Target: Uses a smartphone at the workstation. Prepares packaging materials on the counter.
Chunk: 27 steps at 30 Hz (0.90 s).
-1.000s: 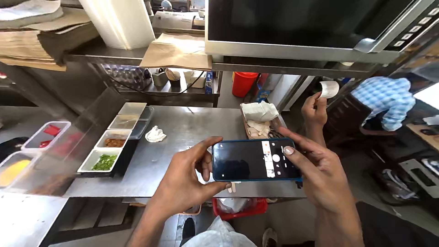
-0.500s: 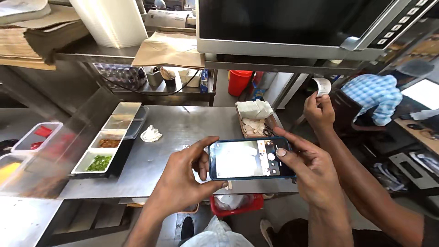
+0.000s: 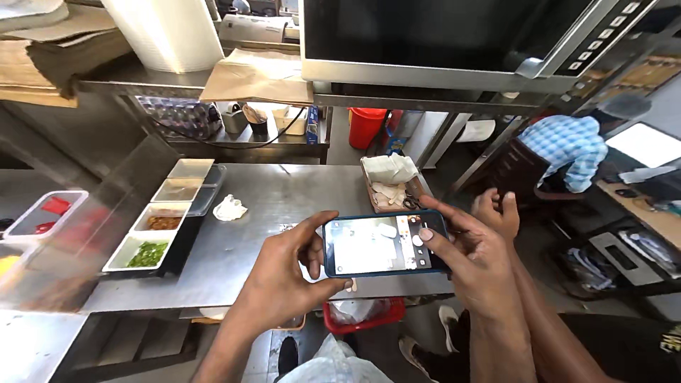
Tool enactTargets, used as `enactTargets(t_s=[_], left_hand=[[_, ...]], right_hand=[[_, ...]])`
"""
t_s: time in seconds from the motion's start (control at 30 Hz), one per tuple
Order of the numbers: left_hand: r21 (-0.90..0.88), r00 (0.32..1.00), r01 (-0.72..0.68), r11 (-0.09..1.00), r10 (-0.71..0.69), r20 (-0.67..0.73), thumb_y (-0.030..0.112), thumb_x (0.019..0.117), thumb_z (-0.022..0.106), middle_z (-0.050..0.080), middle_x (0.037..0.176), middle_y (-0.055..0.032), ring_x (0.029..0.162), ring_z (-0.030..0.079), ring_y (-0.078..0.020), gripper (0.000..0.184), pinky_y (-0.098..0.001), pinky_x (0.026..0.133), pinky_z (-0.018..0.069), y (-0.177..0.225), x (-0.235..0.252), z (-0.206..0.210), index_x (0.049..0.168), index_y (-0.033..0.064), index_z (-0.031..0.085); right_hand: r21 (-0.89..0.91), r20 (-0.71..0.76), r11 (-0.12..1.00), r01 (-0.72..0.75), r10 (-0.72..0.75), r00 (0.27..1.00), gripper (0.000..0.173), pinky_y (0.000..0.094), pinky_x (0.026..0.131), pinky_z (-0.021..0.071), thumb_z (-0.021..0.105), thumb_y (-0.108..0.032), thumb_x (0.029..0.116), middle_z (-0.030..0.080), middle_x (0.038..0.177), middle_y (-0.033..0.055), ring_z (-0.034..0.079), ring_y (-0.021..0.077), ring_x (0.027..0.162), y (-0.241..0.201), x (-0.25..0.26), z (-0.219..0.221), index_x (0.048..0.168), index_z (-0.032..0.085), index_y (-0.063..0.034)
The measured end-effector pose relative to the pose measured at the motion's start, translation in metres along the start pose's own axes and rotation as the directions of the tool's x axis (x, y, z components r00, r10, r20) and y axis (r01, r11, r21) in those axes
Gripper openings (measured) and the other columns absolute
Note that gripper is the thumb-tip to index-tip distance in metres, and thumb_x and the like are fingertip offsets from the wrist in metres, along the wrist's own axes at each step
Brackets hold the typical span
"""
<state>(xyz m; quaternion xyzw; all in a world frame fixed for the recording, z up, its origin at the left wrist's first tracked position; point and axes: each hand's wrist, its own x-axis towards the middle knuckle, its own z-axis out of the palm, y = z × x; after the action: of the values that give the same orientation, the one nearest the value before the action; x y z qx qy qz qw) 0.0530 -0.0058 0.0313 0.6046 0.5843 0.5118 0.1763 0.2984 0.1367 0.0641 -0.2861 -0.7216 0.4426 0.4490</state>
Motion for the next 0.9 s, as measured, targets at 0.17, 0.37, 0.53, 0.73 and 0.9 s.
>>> enactTargets(t_s=[0.17, 0.37, 0.53, 0.73, 0.9], left_hand=[[0.005, 1.000, -0.010, 1.000, 0.010, 0.000, 0.037, 0.0715, 0.091, 0.066, 0.080, 0.0101, 0.063, 0.062, -0.0043, 0.086, -0.0215, 0.057, 0.0568, -0.0014, 0.0005, -0.0016, 0.148, 0.0247, 0.053], [-0.001, 1.000, 0.000, 1.000, 0.000, -0.001, 0.037, 0.0710, 0.092, 0.065, 0.077, 0.0103, 0.063, 0.062, -0.0045, 0.087, -0.0210, 0.057, 0.0563, -0.0015, 0.0008, -0.0032, 0.148, 0.0240, 0.053], [0.007, 1.000, 0.011, 1.000, -0.011, -0.001, 0.037, 0.0713, 0.092, 0.065, 0.079, 0.0104, 0.064, 0.062, -0.0042, 0.088, -0.0211, 0.057, 0.0564, -0.0015, 0.0014, -0.0047, 0.149, 0.0241, 0.053], [-0.003, 1.000, 0.019, 1.000, -0.019, 0.002, 0.036, 0.0715, 0.092, 0.066, 0.080, 0.0097, 0.065, 0.063, -0.0052, 0.087, -0.0216, 0.058, 0.0576, -0.0014, 0.0019, -0.0054, 0.149, 0.0244, 0.053], [-0.007, 1.000, 0.022, 1.000, -0.022, 0.005, 0.035, 0.0712, 0.092, 0.068, 0.082, 0.0088, 0.066, 0.065, -0.0061, 0.088, -0.0230, 0.060, 0.0596, -0.0020, 0.0013, -0.0052, 0.149, 0.0243, 0.052]], right_hand=[[0.008, -0.002, 0.999, -0.045, 0.045, 0.999, 0.045, 0.0299, 0.074, 0.0620, 0.069, -0.028, 0.0934, 0.073, 0.117, 0.0058, 0.071, 0.0181, 0.093, 0.0002, 0.0002, 0.0002, 0.137, 0.067, -0.0151], [0.001, -0.007, 0.999, -0.047, 0.047, 0.999, 0.044, 0.0294, 0.075, 0.0621, 0.068, -0.025, 0.0935, 0.072, 0.118, 0.0055, 0.071, 0.0178, 0.094, 0.0023, 0.0021, 0.0028, 0.137, 0.068, -0.0149], [0.002, -0.003, 0.999, -0.049, 0.049, 0.999, 0.045, 0.0299, 0.077, 0.0624, 0.069, -0.026, 0.0931, 0.072, 0.121, 0.0060, 0.071, 0.0185, 0.097, 0.0025, 0.0039, 0.0039, 0.137, 0.067, -0.0141], [0.006, 0.010, 0.999, -0.047, 0.047, 0.999, 0.046, 0.0298, 0.075, 0.0625, 0.070, -0.027, 0.0931, 0.072, 0.120, 0.0062, 0.072, 0.0185, 0.096, 0.0028, 0.0053, 0.0039, 0.138, 0.066, -0.0146], [-0.015, 0.004, 0.999, -0.037, 0.037, 0.999, 0.045, 0.0291, 0.072, 0.0622, 0.068, -0.027, 0.0935, 0.072, 0.120, 0.0052, 0.072, 0.0175, 0.093, 0.0025, 0.0049, 0.0042, 0.137, 0.067, -0.0155]])
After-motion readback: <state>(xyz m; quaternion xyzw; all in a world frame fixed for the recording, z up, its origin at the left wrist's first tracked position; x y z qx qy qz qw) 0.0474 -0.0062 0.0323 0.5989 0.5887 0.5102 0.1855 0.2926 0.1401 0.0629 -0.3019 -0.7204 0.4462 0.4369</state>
